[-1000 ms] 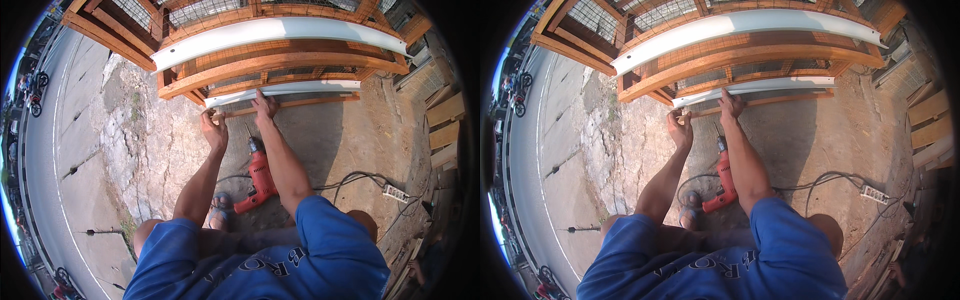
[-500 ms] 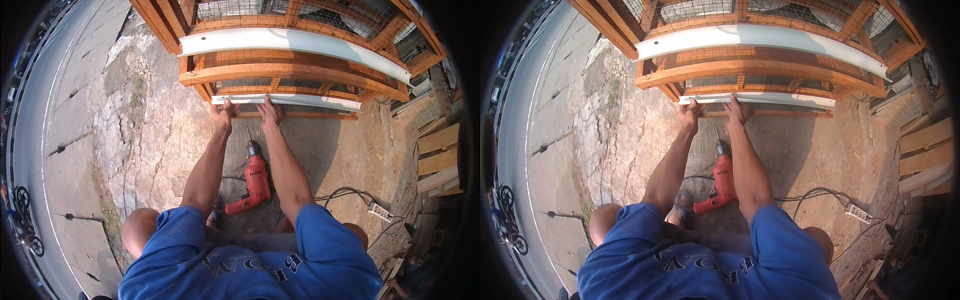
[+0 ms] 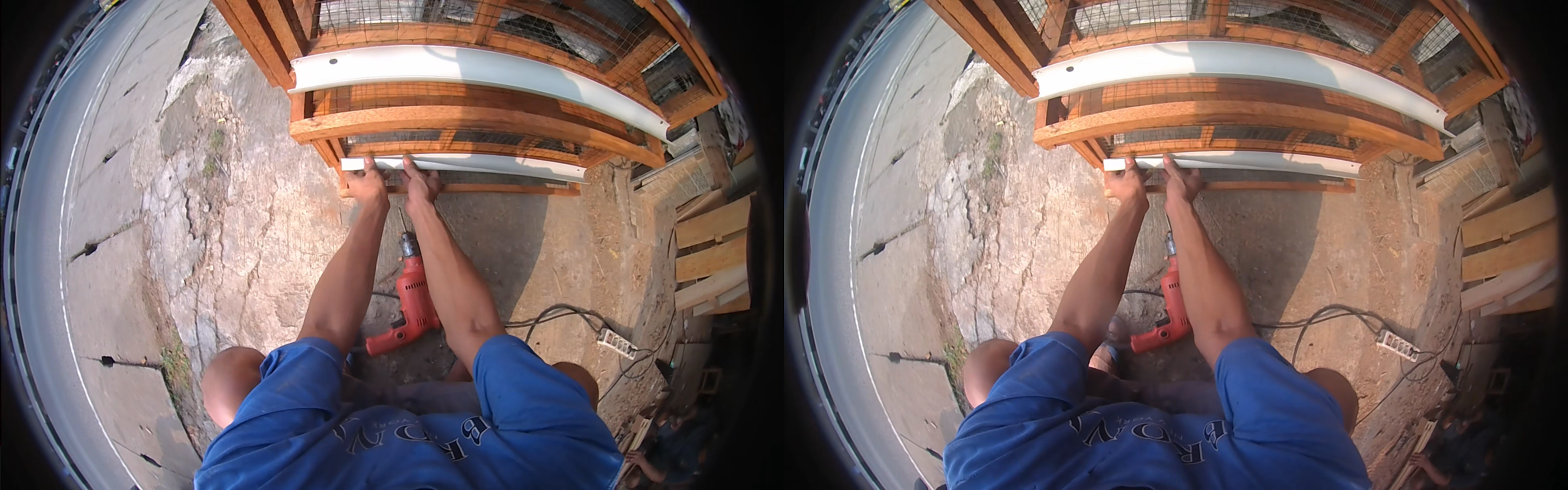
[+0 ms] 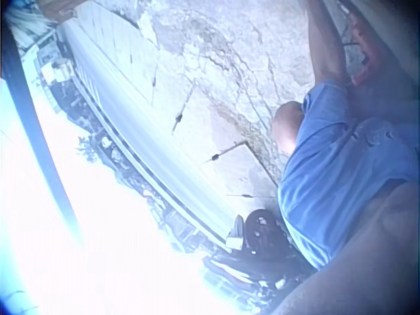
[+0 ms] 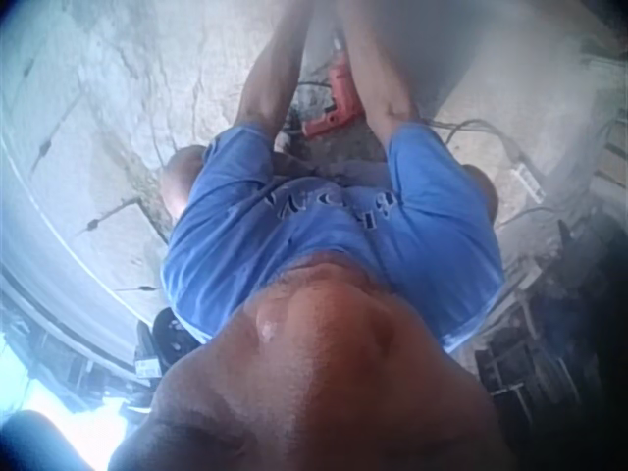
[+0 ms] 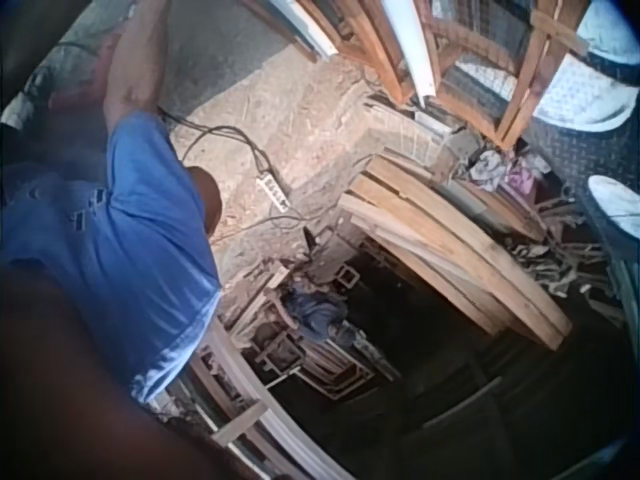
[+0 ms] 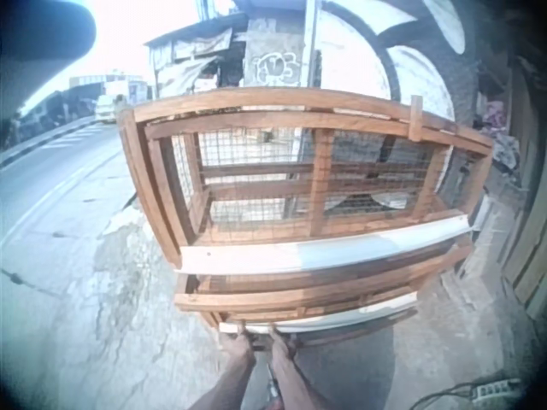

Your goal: The person uses a red corded drill to attach white curved plastic pieces to a wooden frame. They position each piece, drill screws into it, and repeat the process for multiple sections of the frame.

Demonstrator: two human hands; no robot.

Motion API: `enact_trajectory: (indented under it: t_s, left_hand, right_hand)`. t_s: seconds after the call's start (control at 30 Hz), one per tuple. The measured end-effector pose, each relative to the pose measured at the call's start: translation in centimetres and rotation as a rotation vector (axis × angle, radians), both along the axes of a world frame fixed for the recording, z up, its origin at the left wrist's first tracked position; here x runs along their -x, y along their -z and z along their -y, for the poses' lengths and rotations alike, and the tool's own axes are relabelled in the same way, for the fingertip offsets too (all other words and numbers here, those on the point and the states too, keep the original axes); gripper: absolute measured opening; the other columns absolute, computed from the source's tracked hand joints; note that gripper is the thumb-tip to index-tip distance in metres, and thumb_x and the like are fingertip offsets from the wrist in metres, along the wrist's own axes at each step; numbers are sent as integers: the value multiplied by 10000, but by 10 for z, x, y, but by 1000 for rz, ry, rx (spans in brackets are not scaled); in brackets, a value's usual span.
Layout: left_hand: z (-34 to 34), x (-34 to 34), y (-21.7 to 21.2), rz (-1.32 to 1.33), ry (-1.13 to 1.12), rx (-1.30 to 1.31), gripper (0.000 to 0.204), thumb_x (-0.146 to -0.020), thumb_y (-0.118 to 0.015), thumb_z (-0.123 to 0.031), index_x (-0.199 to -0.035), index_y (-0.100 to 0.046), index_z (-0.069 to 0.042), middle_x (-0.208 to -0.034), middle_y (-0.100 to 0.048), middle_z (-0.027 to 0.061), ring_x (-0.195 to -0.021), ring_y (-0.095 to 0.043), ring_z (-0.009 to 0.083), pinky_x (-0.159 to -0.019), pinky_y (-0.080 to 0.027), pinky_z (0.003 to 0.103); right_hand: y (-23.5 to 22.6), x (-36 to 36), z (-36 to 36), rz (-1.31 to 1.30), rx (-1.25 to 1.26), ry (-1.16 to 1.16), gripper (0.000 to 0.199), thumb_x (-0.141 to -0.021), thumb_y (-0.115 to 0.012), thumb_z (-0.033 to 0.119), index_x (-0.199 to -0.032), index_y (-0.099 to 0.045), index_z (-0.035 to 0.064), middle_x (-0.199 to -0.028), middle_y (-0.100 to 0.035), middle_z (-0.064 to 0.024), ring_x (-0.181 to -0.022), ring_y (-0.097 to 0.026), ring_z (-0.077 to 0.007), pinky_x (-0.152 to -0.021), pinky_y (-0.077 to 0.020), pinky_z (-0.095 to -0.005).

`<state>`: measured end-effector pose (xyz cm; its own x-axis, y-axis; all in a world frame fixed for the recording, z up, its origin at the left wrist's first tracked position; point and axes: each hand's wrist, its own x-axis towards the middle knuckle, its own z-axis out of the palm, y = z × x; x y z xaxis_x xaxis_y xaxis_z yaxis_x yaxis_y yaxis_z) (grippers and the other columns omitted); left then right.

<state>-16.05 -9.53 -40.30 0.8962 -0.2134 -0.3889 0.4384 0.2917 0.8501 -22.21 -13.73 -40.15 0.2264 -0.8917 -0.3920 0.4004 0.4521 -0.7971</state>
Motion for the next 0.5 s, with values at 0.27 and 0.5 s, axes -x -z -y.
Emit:
enact_trajectory:
  t_s: [0.27,0.5]
  left_hand:
    - [-4,5,0,-32,24,55,536,-957,-714,-165,-1318,-383,54,-1168,-623,244,-950,-669,270,-681,-613,385]
    - [7,5,-1,-49,80,15,589,-945,-712,-89,-1343,-297,38,-1264,-569,256,-1009,-659,308,-731,-624,409]
  right_hand:
    - [-7,-9,-1,-74,-43,99,407,-844,-764,-56,-1191,-552,-51,-1157,-650,-154,-948,-685,-243,-749,-613,-356]
    - [1,3,14,-97,-31,-94,463,-859,-781,-7,-1246,-527,-25,-1174,-655,-163,-1009,-683,-266,-821,-622,-397]
